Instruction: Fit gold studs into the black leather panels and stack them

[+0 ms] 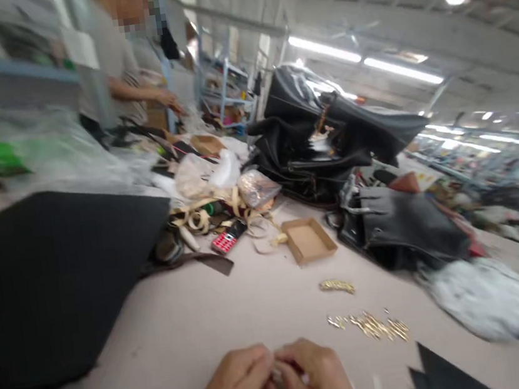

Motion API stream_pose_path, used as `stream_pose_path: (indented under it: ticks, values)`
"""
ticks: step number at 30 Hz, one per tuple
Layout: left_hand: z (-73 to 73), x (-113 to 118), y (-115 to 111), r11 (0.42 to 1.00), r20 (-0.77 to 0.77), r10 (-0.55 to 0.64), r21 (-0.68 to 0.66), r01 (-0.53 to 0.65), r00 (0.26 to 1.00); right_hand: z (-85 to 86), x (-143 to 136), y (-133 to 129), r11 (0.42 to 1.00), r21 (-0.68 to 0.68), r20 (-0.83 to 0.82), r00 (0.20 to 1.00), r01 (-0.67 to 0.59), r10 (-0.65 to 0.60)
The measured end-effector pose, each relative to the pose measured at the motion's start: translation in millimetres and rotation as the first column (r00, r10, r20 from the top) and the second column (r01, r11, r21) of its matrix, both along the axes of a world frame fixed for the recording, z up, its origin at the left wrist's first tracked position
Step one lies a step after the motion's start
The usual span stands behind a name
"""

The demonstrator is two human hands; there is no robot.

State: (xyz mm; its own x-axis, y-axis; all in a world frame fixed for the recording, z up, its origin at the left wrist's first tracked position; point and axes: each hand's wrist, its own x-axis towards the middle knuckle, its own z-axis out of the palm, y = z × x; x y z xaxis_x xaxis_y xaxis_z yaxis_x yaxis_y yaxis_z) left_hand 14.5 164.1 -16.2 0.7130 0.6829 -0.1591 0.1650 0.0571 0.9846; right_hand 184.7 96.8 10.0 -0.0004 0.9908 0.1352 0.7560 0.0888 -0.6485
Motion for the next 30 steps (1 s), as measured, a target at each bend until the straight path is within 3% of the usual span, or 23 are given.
stream_pose_path:
  ticks: [3,7,10,13,16,21,26,30]
  values:
    - [-2.6,7,2,0.997,-0.018,-0.001,-0.077,-0.001,1.000,0.9,18,-4,0.995,-0.035,0.023,0.995,0.097,-0.096]
    - [3.2,7,11,0.976,0.057,0.002,-0.218,0.010,0.998,3.1,60,-6,0.976,0.008,0.213,0.954,0.216,-0.213]
    - [7.2,4,13,0.953,0.109,0.029,-0.302,0.006,0.994,5.9,92,2,0.969,-0.052,0.428,0.882,0.242,-0.198]
    - [7.6,3,13,0.931,0.166,0.052,-0.366,0.013,0.985,7.5,111,23,0.953,-0.028,0.564,0.792,0.302,-0.234]
    - [6.6,3,13,0.919,0.191,0.047,-0.394,0.032,0.980,4.6,116,52,0.954,-0.037,0.627,0.750,0.298,-0.210]
    - [8.1,2,16,0.898,0.218,0.002,-0.431,0.094,0.976,-5.8,114,89,0.957,-0.154,0.723,0.688,0.248,-0.062]
    - [8.8,3,16,0.863,0.189,-0.003,-0.495,0.098,0.982,-9.7,122,97,0.955,-0.172,0.755,0.655,0.242,-0.030]
    - [7.1,3,17,0.838,0.192,0.035,-0.540,0.075,0.981,-7.1,135,99,0.964,-0.115,0.706,0.702,0.241,-0.091]
